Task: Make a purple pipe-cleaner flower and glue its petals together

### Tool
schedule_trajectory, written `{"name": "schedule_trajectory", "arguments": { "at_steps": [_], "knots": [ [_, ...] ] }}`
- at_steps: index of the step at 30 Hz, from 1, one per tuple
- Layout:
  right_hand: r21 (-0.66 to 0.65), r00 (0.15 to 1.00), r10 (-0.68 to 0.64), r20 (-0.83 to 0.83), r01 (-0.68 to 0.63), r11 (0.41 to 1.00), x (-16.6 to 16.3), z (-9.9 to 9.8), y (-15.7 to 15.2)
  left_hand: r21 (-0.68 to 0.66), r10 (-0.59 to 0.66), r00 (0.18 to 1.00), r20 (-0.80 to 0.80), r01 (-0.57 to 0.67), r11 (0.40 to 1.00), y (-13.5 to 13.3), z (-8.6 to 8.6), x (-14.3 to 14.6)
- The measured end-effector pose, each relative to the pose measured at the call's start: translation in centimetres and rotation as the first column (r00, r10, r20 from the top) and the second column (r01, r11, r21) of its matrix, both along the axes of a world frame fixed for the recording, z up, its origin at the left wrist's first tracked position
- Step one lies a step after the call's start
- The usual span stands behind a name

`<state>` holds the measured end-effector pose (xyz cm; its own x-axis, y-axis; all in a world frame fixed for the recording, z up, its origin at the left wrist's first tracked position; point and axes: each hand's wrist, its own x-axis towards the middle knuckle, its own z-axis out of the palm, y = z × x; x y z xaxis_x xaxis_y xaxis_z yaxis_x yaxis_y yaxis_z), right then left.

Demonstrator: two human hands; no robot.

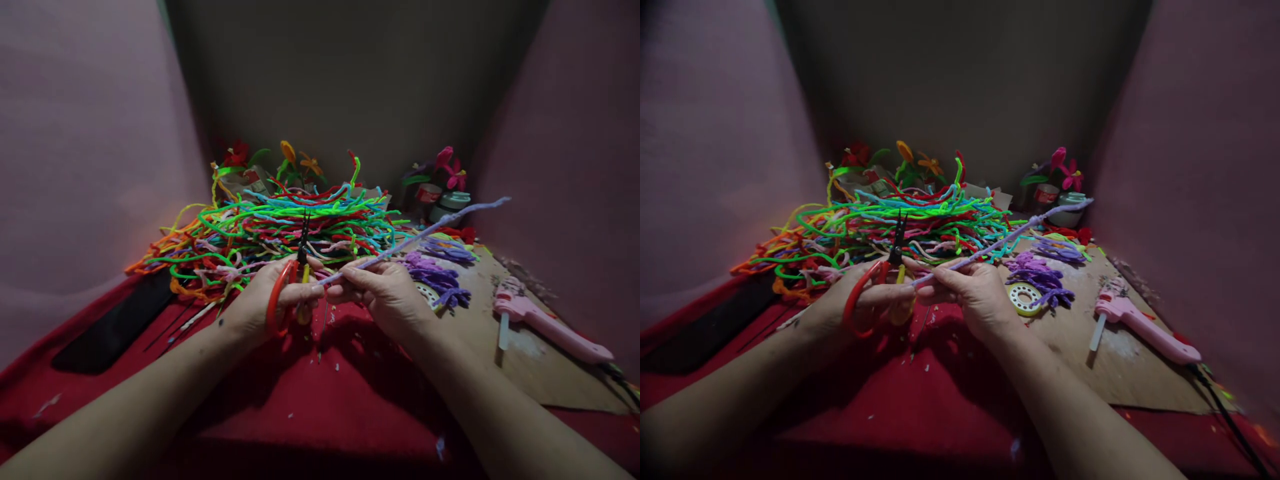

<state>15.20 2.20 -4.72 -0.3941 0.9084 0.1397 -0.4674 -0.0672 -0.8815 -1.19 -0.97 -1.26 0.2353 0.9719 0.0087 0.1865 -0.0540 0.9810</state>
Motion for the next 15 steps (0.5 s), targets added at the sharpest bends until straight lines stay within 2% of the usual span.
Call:
{"name": "schedule_trajectory", "arguments": {
  "at_steps": [6, 11, 13, 15],
  "knots": [
    [0.024, 0.991, -0.023, 0.132, 0.020, 1.000, -0.4, -0.1, -0.6, 0.059, 0.089, 0.996, 0.006, -0.089, 0.994, -0.3, -0.5, -0.1],
    [0.134, 0.926, -0.250, 0.284, 0.220, 0.966, -1.2, 0.5, -1.4, 0.103, 0.122, 0.993, -0.007, -0.120, 0.987, -0.7, -0.4, 0.5],
    [0.152, 0.911, -0.303, 0.278, 0.270, 0.951, -1.3, 0.4, -1.4, 0.079, 0.128, 0.992, 0.004, -0.128, 0.989, -0.7, -0.4, 0.7],
    [0.102, 0.942, -0.260, 0.211, 0.244, 0.965, -1.2, 0.0, -1.2, 0.058, 0.124, 0.991, 0.047, -0.126, 0.990, -0.7, -0.5, 0.8]
  ]
}}
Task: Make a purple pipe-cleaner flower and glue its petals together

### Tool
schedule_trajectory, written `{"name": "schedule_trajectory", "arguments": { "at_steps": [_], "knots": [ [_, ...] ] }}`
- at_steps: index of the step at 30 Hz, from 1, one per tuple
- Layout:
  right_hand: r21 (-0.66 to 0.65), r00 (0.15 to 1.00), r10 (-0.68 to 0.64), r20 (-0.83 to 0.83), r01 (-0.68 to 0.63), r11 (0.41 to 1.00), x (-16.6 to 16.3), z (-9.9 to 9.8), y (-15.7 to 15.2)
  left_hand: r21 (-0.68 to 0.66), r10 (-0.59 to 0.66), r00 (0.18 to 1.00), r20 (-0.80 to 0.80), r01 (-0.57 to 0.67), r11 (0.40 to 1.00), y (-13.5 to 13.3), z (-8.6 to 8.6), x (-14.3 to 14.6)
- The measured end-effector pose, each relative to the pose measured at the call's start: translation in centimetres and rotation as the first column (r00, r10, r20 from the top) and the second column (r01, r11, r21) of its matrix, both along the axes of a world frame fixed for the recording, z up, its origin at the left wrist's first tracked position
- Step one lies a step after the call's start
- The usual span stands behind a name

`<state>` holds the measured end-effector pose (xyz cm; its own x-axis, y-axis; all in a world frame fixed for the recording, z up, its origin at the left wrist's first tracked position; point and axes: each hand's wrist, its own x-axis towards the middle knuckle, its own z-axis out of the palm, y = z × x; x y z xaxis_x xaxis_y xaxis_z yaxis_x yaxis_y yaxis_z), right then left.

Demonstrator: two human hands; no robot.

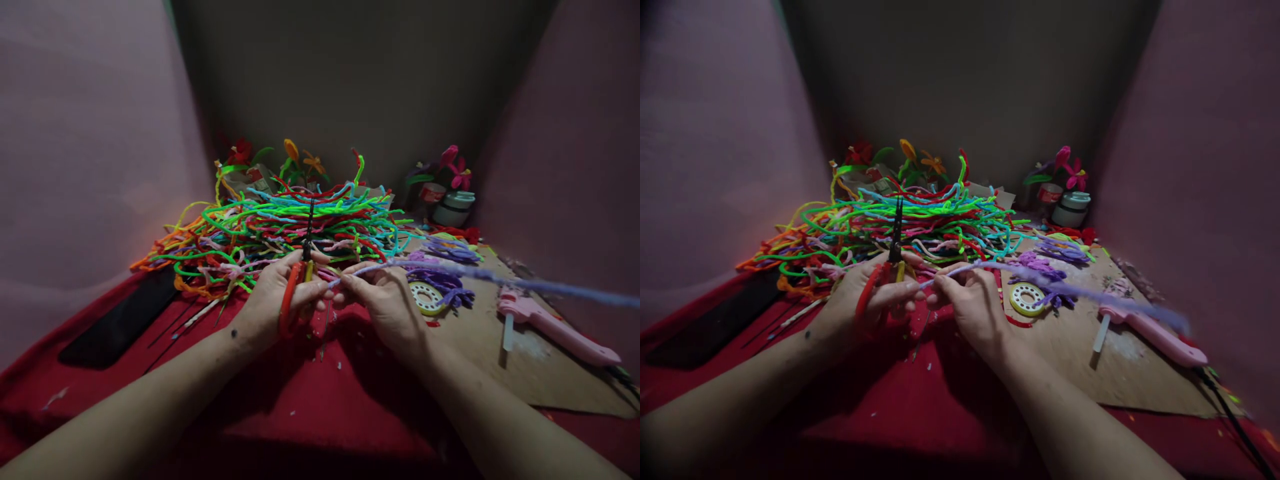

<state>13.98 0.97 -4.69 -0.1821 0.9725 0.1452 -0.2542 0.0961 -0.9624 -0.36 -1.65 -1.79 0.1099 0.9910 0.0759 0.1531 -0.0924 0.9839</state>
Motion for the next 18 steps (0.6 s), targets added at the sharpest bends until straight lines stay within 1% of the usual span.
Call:
{"name": "schedule_trajectory", "arguments": {
  "at_steps": [3, 6, 9, 14, 18],
  "knots": [
    [-0.031, 0.985, 0.112, -0.135, -0.117, 0.993, 0.08, -0.58, 0.30, 0.031, 0.011, 0.999, 0.052, -0.012, 0.999, 0.15, -0.28, -0.07],
    [-0.018, 0.969, 0.142, -0.200, -0.149, 0.989, 0.01, -0.79, 0.39, 0.060, -0.002, 0.997, 0.074, -0.003, 0.998, 0.20, -0.42, -0.10],
    [-0.023, 0.958, 0.169, -0.233, -0.179, 0.984, -0.02, -0.65, 0.36, 0.040, -0.007, 0.996, 0.089, 0.004, 0.999, 0.14, -0.31, -0.06],
    [0.014, 0.956, 0.216, -0.197, -0.217, 0.976, 0.16, -0.46, 0.35, 0.042, 0.009, 1.000, 0.027, -0.010, 0.999, 0.15, -0.12, -0.38],
    [-0.014, 0.974, 0.176, -0.143, -0.179, 0.984, 0.21, -0.59, 0.39, 0.049, -0.004, 1.000, 0.011, 0.003, 0.999, 0.16, -0.05, -0.48]
  ]
}}
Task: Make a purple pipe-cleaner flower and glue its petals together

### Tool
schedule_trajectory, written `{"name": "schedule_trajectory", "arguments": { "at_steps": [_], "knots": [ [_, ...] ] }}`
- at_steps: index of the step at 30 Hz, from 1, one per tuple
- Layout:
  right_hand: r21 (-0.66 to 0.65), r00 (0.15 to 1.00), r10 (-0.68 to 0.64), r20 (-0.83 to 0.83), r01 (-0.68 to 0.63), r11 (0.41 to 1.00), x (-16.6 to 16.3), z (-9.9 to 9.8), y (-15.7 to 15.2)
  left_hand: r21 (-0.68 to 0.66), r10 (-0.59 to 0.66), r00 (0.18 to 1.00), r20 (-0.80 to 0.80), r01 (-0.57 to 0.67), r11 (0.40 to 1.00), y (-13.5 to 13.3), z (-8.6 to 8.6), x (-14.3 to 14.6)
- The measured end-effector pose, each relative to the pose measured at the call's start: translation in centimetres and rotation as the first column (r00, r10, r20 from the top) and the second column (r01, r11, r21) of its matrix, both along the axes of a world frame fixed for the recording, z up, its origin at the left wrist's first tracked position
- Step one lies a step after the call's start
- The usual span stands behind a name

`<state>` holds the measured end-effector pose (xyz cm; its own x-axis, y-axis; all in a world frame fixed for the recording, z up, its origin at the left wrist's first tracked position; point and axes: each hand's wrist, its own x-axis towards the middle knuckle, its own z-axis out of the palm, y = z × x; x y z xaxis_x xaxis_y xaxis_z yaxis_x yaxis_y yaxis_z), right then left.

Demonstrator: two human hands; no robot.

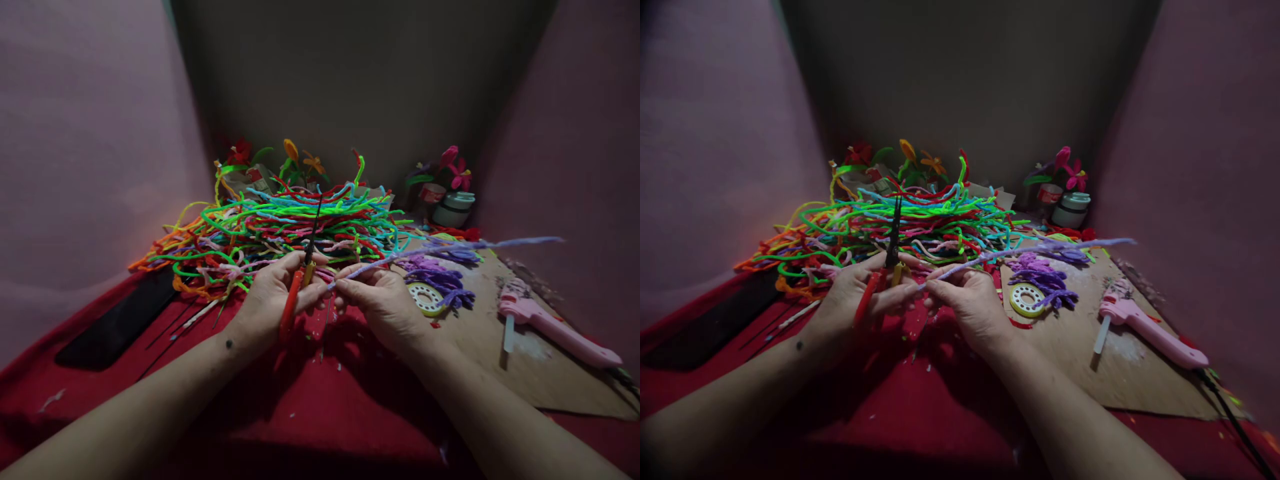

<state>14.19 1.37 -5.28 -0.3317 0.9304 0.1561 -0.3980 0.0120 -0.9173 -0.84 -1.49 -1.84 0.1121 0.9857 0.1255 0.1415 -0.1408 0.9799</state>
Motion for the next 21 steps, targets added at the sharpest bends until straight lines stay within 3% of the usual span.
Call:
{"name": "schedule_trajectory", "arguments": {
  "at_steps": [7, 14, 21],
  "knots": [
    [-0.022, 0.997, -0.033, -0.071, 0.032, 0.999, 0.1, 0.0, 0.2, 0.009, 0.010, 1.000, -0.028, -0.009, 1.000, 0.2, -0.1, -0.3],
    [-0.082, 0.984, -0.013, -0.175, -0.001, 0.997, 0.0, 0.1, 0.4, 0.134, 0.083, 0.996, -0.033, -0.078, 0.988, 0.0, -0.4, -0.2],
    [-0.130, 0.989, -0.005, -0.147, -0.015, 0.991, 0.1, 0.3, 0.2, 0.290, 0.149, 0.985, -0.089, -0.117, 0.950, -0.1, -1.2, -0.3]
  ]
}}
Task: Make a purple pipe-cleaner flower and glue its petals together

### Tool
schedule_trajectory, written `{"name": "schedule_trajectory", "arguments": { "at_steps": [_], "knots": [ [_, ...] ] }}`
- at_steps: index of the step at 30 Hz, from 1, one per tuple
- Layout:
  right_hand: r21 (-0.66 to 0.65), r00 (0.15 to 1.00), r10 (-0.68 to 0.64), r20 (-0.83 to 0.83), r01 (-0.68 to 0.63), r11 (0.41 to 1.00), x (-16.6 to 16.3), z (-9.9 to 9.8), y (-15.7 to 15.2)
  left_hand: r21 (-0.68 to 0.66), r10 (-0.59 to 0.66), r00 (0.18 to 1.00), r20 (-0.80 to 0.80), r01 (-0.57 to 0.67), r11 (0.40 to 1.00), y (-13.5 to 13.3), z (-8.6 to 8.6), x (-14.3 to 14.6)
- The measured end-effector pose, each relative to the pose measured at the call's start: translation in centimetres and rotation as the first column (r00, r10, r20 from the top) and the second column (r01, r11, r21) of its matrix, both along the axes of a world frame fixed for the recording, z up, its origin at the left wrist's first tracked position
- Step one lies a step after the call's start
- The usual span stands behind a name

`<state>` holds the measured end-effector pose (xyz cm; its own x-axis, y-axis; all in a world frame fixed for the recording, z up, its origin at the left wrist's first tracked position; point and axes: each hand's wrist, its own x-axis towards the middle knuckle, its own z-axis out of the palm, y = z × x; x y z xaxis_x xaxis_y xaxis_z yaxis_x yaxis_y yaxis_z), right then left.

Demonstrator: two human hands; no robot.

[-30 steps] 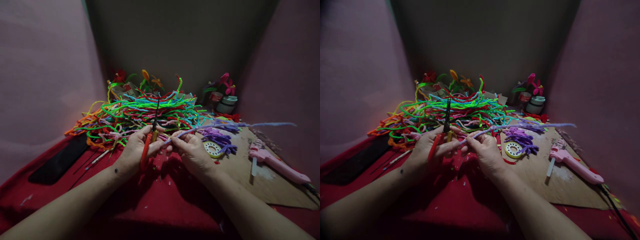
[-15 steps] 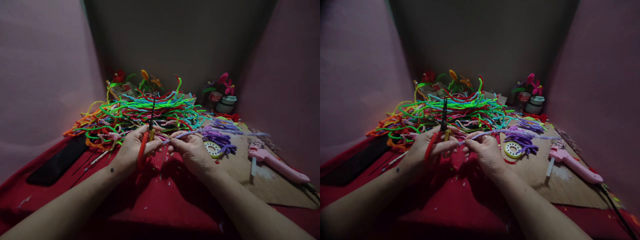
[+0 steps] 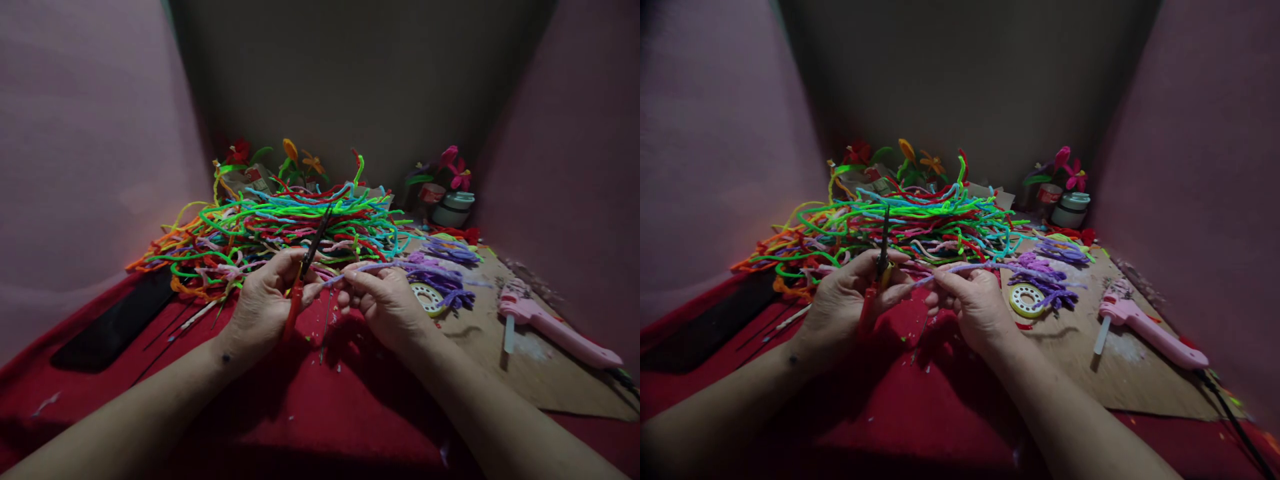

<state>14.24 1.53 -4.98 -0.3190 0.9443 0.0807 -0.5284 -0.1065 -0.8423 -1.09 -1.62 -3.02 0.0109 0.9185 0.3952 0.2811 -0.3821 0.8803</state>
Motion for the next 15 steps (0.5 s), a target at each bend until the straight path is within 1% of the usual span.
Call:
{"name": "schedule_trajectory", "arguments": {
  "at_steps": [3, 6, 9, 13, 15],
  "knots": [
    [-0.019, 1.000, -0.019, -0.014, 0.019, 1.000, -0.04, 0.02, -0.03, 0.066, 0.034, 0.999, -0.033, -0.032, 0.997, -0.05, -0.20, -0.02],
    [-0.041, 0.998, -0.037, -0.053, 0.035, 0.999, -0.05, -0.09, 0.05, 0.081, 0.045, 0.999, -0.019, -0.044, 0.996, -0.09, -0.19, 0.08],
    [-0.060, 0.995, -0.038, -0.089, 0.033, 0.998, 0.04, -0.14, 0.12, 0.025, 0.020, 1.000, 0.024, -0.021, 0.999, -0.01, -0.04, 0.17],
    [-0.058, 0.992, 0.013, -0.126, -0.021, 0.998, 0.17, 0.00, 0.06, -0.104, -0.040, 0.994, 0.104, 0.051, 0.993, 0.22, 0.30, 0.13],
    [-0.064, 0.991, 0.038, -0.130, -0.047, 0.997, 0.15, 0.11, -0.01, -0.142, -0.047, 0.991, 0.127, 0.065, 0.988, 0.28, 0.47, 0.08]
  ]
}}
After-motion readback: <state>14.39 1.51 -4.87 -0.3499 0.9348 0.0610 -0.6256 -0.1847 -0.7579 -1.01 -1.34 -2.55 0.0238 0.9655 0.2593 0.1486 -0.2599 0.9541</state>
